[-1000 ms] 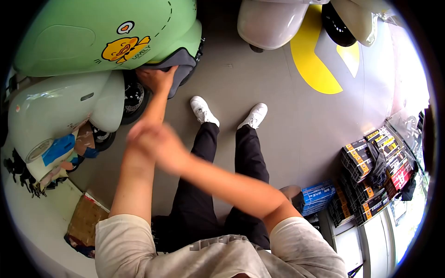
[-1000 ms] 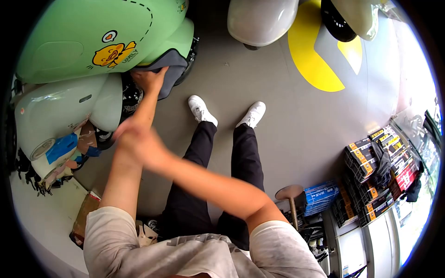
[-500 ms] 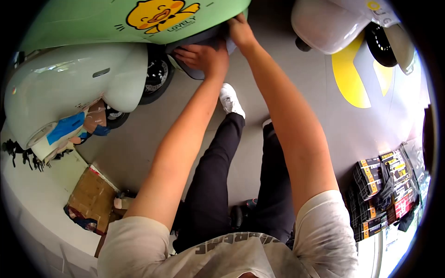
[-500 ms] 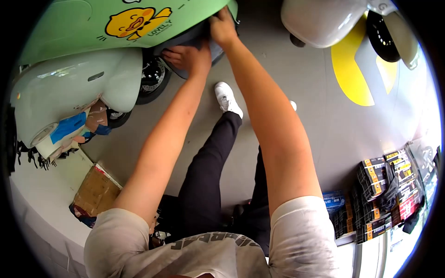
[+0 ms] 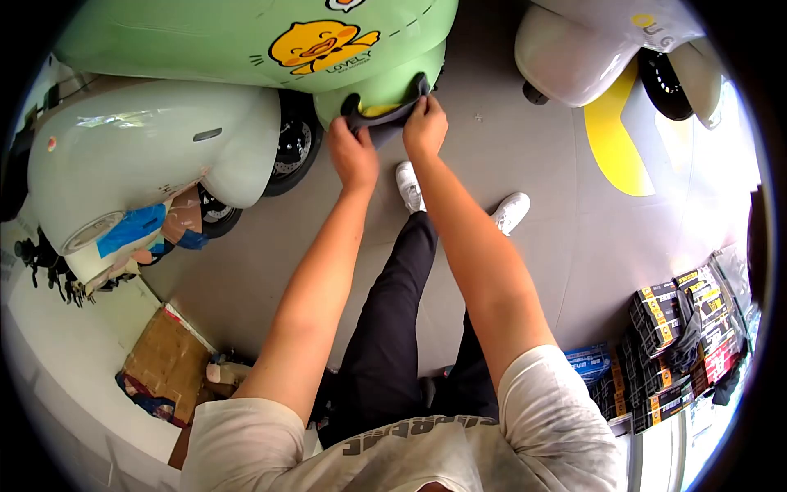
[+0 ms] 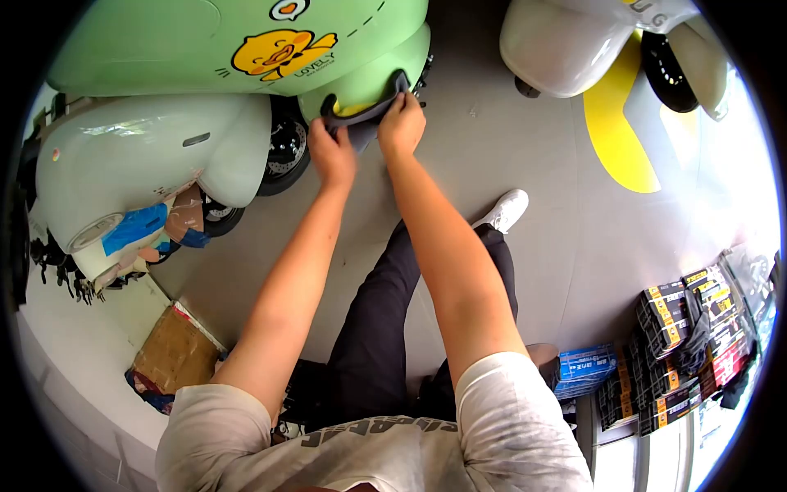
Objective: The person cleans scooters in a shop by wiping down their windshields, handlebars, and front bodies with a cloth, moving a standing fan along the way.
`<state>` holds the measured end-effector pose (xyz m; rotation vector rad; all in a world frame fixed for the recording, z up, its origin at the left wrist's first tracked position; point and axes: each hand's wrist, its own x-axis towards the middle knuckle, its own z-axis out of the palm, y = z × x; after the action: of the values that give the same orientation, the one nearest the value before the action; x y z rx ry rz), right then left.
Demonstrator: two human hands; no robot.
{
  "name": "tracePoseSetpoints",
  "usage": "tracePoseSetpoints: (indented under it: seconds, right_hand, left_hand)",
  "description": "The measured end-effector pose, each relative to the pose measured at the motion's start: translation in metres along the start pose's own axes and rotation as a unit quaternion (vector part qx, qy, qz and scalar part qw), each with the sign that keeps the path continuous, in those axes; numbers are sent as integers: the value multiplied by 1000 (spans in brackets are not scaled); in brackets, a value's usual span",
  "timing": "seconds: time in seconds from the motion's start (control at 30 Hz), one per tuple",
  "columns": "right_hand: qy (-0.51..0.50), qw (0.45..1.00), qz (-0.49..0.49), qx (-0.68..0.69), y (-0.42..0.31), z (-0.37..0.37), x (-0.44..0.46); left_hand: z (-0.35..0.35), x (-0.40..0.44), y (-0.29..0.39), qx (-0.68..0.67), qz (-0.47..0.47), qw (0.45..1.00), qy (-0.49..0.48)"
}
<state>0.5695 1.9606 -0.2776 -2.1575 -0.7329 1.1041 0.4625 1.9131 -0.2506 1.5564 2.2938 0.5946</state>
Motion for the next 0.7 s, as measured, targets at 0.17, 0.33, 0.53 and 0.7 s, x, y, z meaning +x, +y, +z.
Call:
tracePoseSetpoints:
  seconds: [0.17,0.33,0.53,0.7]
  right_hand:
    - [28,990,-18,136,-25,-35,-64]
    - [62,953,-78,284,-81,-88,-91]
    - [-5,924,-361,128,-204,-113,-59]
    - [2,878,-475,-58,-204,-92,-43]
  left_hand:
    - [-34,-23,32,-60,-60,995,61]
    - [-70,-20,96,-151,-85,976,132]
    - [-88,63,136,-290,-24,915,279]
    - [-76,98,128,-164,-46,940,297]
